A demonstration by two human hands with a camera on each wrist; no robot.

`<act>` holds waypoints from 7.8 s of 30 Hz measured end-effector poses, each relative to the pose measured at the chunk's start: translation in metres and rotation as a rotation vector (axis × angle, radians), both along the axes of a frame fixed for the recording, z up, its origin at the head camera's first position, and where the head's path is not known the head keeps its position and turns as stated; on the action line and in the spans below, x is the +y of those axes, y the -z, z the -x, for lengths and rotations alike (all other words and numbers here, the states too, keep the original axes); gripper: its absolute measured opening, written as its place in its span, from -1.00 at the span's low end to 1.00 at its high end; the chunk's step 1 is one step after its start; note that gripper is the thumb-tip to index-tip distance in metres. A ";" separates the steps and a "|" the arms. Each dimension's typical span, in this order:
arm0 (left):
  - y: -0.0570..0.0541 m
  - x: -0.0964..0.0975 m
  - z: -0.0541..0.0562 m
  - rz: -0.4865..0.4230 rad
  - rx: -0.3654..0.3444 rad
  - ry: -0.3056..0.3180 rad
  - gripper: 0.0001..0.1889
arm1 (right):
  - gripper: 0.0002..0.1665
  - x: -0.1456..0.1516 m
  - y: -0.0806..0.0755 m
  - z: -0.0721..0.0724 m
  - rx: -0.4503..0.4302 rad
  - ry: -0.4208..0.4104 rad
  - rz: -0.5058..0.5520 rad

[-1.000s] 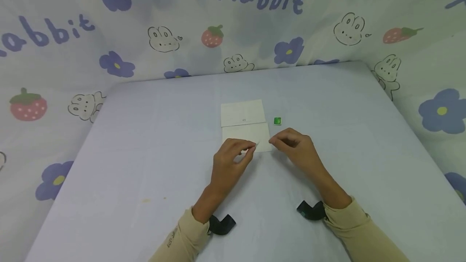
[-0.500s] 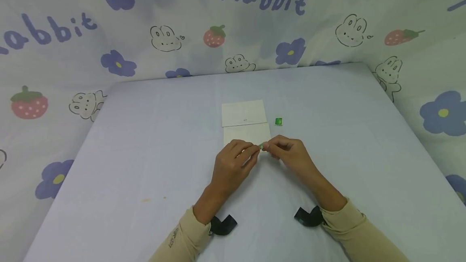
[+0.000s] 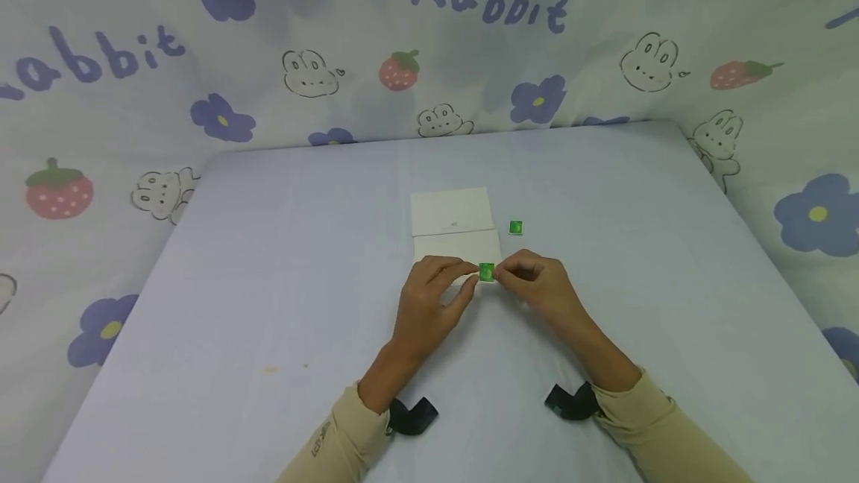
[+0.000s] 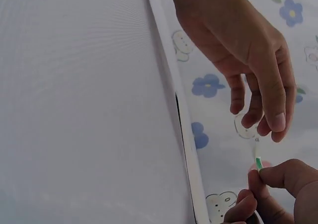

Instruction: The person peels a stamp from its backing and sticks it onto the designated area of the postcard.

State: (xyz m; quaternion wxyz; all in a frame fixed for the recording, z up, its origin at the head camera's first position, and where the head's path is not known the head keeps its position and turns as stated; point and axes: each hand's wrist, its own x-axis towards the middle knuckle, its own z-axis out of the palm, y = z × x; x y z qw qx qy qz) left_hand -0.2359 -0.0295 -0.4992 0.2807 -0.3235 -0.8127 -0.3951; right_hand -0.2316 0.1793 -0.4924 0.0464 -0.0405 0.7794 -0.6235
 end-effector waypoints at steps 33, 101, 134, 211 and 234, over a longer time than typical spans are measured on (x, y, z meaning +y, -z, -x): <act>0.021 -0.041 0.059 -0.223 -0.252 -0.154 -0.83 | -0.89 0.009 0.008 0.005 0.126 0.083 -0.133; 0.031 -0.060 0.099 0.073 -0.501 -0.248 -0.81 | -0.88 0.026 0.037 0.070 0.372 0.230 -0.176; 0.026 -0.054 0.102 0.077 -0.513 -0.259 -0.83 | -0.84 0.022 0.030 0.120 0.353 0.168 -0.228; 0.025 -0.057 0.103 0.102 -0.451 -0.255 -0.84 | -0.84 -0.008 0.027 0.154 0.621 0.072 -0.445; 0.027 -0.056 0.104 0.104 -0.424 -0.246 -0.84 | -0.75 -0.002 0.029 0.154 0.538 -0.069 -0.576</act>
